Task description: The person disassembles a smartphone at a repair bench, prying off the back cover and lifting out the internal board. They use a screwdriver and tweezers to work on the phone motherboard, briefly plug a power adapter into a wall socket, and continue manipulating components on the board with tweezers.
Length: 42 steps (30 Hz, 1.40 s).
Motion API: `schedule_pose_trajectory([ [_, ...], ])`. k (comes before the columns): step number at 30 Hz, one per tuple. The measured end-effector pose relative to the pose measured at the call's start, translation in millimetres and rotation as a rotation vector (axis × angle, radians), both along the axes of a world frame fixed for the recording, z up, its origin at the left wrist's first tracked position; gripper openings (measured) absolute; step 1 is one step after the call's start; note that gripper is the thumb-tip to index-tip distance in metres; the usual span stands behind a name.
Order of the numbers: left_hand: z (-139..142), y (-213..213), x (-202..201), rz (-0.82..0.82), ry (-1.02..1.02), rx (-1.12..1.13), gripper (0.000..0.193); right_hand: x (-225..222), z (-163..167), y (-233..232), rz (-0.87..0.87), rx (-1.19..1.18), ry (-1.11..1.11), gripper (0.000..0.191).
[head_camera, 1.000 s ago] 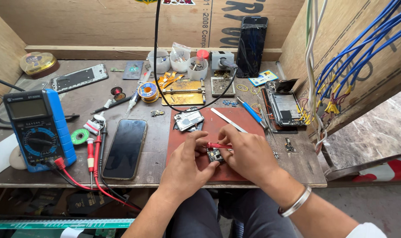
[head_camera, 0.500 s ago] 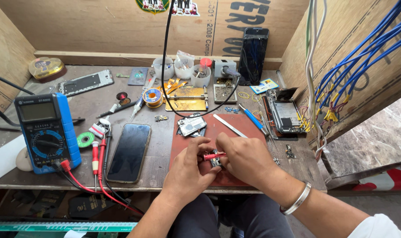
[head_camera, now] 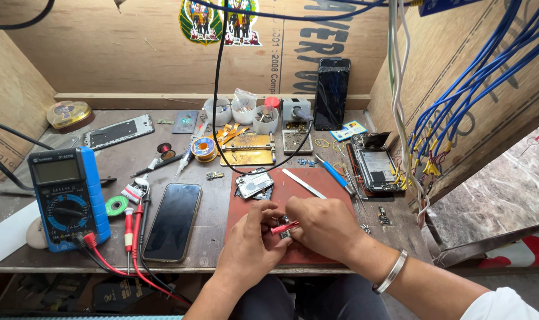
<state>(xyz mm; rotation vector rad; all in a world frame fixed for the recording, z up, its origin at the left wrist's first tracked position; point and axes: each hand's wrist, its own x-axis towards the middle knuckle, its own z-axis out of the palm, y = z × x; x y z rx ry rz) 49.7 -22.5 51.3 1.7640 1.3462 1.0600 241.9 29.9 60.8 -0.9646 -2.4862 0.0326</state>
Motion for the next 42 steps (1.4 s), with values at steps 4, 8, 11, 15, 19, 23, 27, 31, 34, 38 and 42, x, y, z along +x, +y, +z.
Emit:
schedule_pose_trajectory([
  [4,-2,-1,0,-0.008,0.029,0.064,0.06,6,-8,5,-0.128,-0.134,0.205,0.032],
  [8,-5,-3,0,-0.012,0.048,0.123,0.06,8,-7,24,-0.192,-0.319,0.479,0.033],
  [11,-6,-3,1,-0.013,0.044,0.153,0.06,0,-3,41,-0.189,-0.437,0.579,0.032],
  [15,-7,-4,1,0.008,0.083,0.186,0.054,-22,0,60,-0.325,-0.611,0.402,0.036],
  [19,-7,-6,-1,0.014,0.103,0.257,0.048,-46,1,69,-0.256,-0.468,0.363,0.037],
  [23,-8,-6,-2,0.024,0.131,0.247,0.049,-45,6,68,-0.295,-0.38,0.39,0.036],
  [27,-6,-6,-2,0.004,0.121,0.281,0.05,-23,16,59,-0.437,-0.54,0.346,0.036],
  [31,-4,-7,-3,-0.013,0.115,0.303,0.049,6,25,45,-0.342,-0.449,0.436,0.031],
  [34,-4,-8,-4,-0.014,0.098,0.315,0.05,30,26,29,-0.343,-0.403,0.375,0.024],
  [38,-3,-8,-6,-0.04,0.105,0.253,0.05,40,21,10,-0.398,-0.256,0.105,0.02],
  [42,-3,-8,-6,-0.072,0.086,0.272,0.049,32,19,4,-0.418,-0.158,-0.009,0.032],
])
